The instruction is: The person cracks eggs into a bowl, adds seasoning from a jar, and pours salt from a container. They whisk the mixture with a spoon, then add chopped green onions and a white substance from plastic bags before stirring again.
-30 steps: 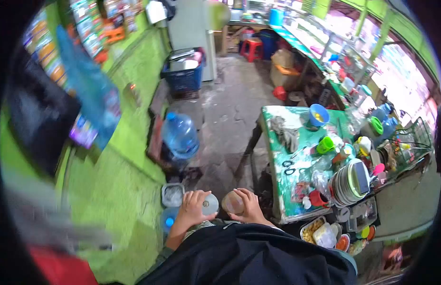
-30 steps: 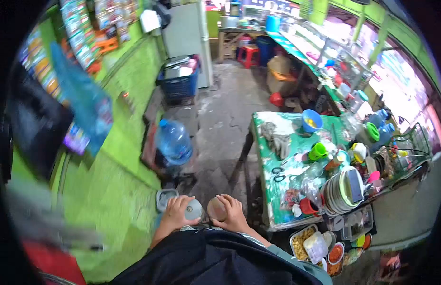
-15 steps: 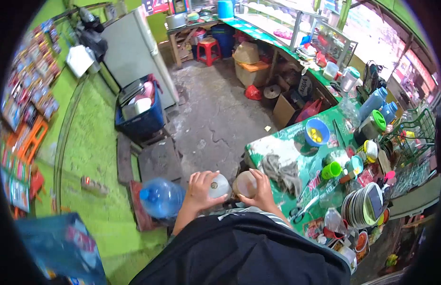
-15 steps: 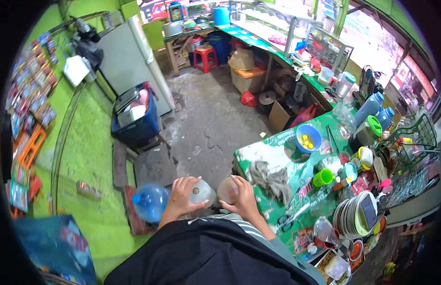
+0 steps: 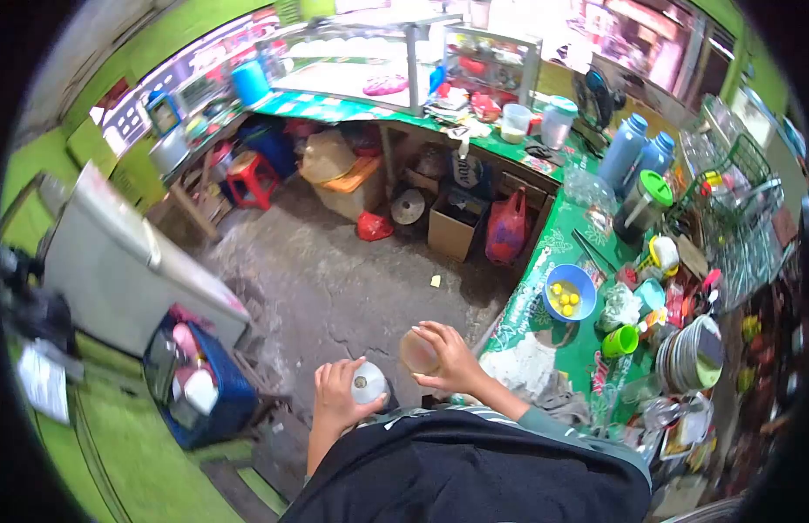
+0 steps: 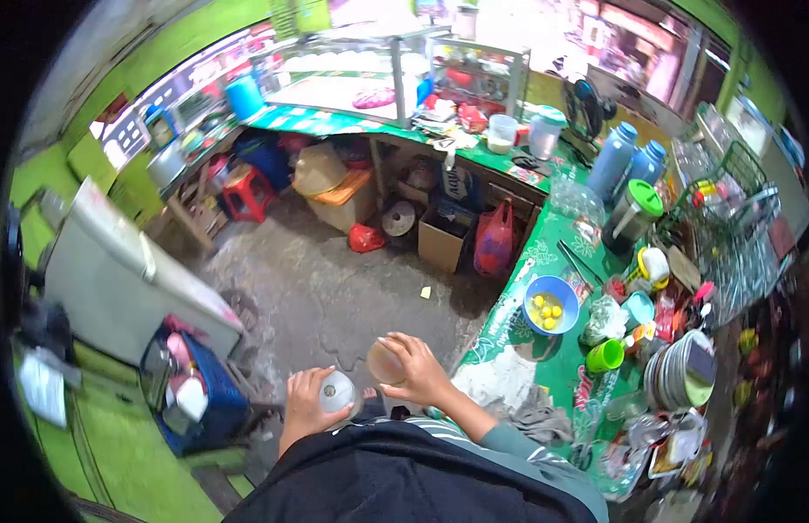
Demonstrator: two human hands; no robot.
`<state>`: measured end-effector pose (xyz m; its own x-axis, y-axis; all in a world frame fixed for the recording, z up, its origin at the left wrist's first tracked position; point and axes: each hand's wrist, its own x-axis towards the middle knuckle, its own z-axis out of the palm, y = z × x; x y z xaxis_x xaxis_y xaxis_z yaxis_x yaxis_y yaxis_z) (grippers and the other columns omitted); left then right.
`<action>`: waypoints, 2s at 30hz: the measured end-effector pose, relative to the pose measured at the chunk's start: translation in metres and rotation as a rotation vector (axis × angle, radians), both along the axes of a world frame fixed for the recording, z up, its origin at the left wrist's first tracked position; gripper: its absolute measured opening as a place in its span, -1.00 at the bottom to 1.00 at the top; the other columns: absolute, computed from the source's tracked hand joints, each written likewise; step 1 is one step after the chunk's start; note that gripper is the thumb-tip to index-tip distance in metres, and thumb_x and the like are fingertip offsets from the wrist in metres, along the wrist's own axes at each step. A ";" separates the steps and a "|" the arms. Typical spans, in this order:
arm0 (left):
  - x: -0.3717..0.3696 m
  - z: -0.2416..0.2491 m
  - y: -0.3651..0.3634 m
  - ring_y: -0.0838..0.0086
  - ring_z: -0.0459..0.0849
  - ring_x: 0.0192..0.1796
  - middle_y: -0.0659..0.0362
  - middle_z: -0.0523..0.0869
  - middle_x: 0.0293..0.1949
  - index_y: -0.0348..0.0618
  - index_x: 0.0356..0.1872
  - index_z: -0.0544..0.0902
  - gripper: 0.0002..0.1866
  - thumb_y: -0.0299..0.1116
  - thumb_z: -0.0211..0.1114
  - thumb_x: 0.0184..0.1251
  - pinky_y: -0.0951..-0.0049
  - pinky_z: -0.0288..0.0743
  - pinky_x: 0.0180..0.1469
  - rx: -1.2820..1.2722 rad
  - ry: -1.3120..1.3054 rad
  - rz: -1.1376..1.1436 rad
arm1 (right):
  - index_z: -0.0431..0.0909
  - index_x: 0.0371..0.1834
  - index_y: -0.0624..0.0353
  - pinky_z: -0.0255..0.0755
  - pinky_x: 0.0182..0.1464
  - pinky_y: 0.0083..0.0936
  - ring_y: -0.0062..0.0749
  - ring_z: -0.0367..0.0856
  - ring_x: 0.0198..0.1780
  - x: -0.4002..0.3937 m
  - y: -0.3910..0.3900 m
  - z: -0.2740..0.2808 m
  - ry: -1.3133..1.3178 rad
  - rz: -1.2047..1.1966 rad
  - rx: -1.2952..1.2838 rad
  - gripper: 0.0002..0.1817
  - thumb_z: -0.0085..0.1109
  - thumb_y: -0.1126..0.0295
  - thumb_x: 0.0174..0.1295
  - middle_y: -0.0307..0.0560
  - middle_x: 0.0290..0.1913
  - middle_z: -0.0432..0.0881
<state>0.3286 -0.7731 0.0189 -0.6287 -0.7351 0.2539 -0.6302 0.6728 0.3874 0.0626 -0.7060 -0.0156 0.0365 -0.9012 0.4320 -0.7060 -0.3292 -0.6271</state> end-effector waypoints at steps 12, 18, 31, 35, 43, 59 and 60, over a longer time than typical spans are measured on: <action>-0.166 0.021 -0.236 0.16 0.57 0.08 0.04 0.62 -0.03 -0.07 0.15 0.59 -0.22 0.03 0.57 -0.20 0.04 0.28 0.30 0.008 -0.052 -0.979 | 0.31 0.41 0.09 0.32 0.32 -0.11 0.11 0.40 0.28 0.010 -0.057 -0.012 -0.144 -0.864 0.057 -0.05 0.55 0.11 -0.10 0.14 0.31 0.36; -0.296 0.016 -0.250 0.16 0.57 0.09 0.04 0.62 -0.02 -0.07 0.16 0.59 -0.22 0.04 0.56 -0.17 0.02 0.25 0.33 -0.016 -0.041 -1.212 | 0.29 0.41 0.10 0.26 0.37 -0.08 0.12 0.35 0.32 -0.028 -0.031 -0.011 -0.158 -1.287 0.153 -0.04 0.57 0.20 -0.14 0.15 0.32 0.35; -0.566 -0.021 -0.200 0.14 0.49 0.25 0.02 0.56 0.13 0.01 0.31 0.47 -0.11 -0.04 0.60 -0.17 -0.04 0.17 0.38 -0.039 0.011 -1.485 | 0.26 0.38 0.11 0.25 0.34 -0.01 0.22 0.29 0.30 -0.096 -0.007 -0.051 -0.244 -1.863 0.451 -0.09 0.49 0.24 -0.12 0.25 0.27 0.25; -0.626 -0.040 -0.175 0.09 0.49 0.24 0.02 0.56 0.13 -0.06 0.36 0.40 -0.03 -0.02 0.61 -0.18 -0.04 0.19 0.37 -0.008 -0.064 -1.554 | 0.29 0.32 0.13 0.26 0.31 0.00 0.22 0.30 0.28 -0.106 -0.023 -0.060 -0.111 -2.039 0.463 -0.19 0.47 0.12 0.02 0.26 0.26 0.32; -0.710 -0.079 -0.129 0.00 0.53 0.21 -0.08 0.58 0.13 -0.20 0.41 0.31 0.05 -0.06 0.64 -0.17 0.11 0.36 0.30 0.156 -0.030 -1.787 | 0.48 0.26 -0.01 0.35 0.21 -0.02 0.17 0.38 0.20 -0.121 -0.043 -0.046 -0.195 -2.371 0.352 -0.34 0.45 0.13 0.05 0.18 0.27 0.38; -0.625 0.016 -0.085 0.09 0.28 0.48 -0.10 0.18 0.50 -0.05 0.55 -0.05 0.03 0.31 0.21 0.24 0.06 0.13 0.49 1.780 -0.049 -1.942 | 0.50 0.15 0.22 0.37 0.25 -0.22 0.00 0.52 0.18 -0.245 -0.074 0.122 -0.389 -2.374 -0.670 -0.61 0.24 0.36 0.29 0.10 0.07 0.57; -0.626 0.013 -0.082 0.14 0.35 0.42 -0.06 0.29 0.42 -0.09 0.46 0.11 -0.15 0.21 0.15 0.31 0.12 0.19 0.46 1.912 -0.076 -1.741 | 0.50 0.14 0.21 0.37 0.23 -0.21 0.00 0.52 0.16 -0.256 -0.081 0.126 -0.227 -2.450 -0.538 -0.62 0.24 0.35 0.29 0.10 0.06 0.57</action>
